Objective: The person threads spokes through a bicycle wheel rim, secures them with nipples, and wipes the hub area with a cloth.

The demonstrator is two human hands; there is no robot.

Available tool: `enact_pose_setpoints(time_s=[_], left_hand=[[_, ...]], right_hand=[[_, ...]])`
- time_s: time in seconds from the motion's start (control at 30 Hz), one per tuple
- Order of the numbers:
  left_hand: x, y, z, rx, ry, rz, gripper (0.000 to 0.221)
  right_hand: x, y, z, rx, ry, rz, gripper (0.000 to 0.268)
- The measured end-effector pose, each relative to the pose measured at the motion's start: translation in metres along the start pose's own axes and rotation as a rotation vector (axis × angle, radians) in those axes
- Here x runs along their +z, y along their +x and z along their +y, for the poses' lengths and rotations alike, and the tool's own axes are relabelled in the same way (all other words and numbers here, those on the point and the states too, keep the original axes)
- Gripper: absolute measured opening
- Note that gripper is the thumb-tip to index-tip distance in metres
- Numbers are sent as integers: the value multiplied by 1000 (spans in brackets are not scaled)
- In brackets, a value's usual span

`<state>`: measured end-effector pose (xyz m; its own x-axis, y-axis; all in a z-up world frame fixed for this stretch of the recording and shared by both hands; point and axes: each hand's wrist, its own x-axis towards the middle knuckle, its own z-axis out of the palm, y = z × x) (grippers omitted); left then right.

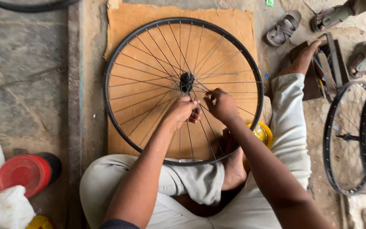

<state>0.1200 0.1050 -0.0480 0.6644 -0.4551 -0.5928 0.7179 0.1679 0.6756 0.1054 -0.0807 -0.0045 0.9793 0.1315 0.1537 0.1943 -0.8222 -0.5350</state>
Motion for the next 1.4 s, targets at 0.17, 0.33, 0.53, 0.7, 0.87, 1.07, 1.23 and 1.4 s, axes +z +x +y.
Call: enact_pose_setpoints(time_s=[0.17, 0.33, 0.53, 0.7, 0.87, 1.07, 1.23, 1.4], left_hand=[[-6, 5, -3, 15, 33, 2, 16], [1, -10, 17, -35, -173, -56, 33], [42, -37, -22, -144, -92, -319, 12], [56, -16, -63, -18, 213, -140, 17], [67, -37, -71, -80, 83, -216, 15], [115, -55, -87, 76, 311, -13, 17], [134, -65, -84, 138, 258, 134, 16], [135, -73, -68, 138, 450, 181, 23]], right_hand=[[-11, 14, 16, 306, 342, -391, 34], [-36, -103, -28, 812, 1099, -602, 18], [-97, -197, 43, -94, -18, -422, 16], [-147, -179, 134, 608, -209, -195, 25], [-104, -164, 137, 461, -305, -331, 26], [-84, -160, 132, 334, -357, -372, 20], [-117, -179, 77, 547, 26, -94, 14], [-91, -220, -13, 750, 561, 122, 9]])
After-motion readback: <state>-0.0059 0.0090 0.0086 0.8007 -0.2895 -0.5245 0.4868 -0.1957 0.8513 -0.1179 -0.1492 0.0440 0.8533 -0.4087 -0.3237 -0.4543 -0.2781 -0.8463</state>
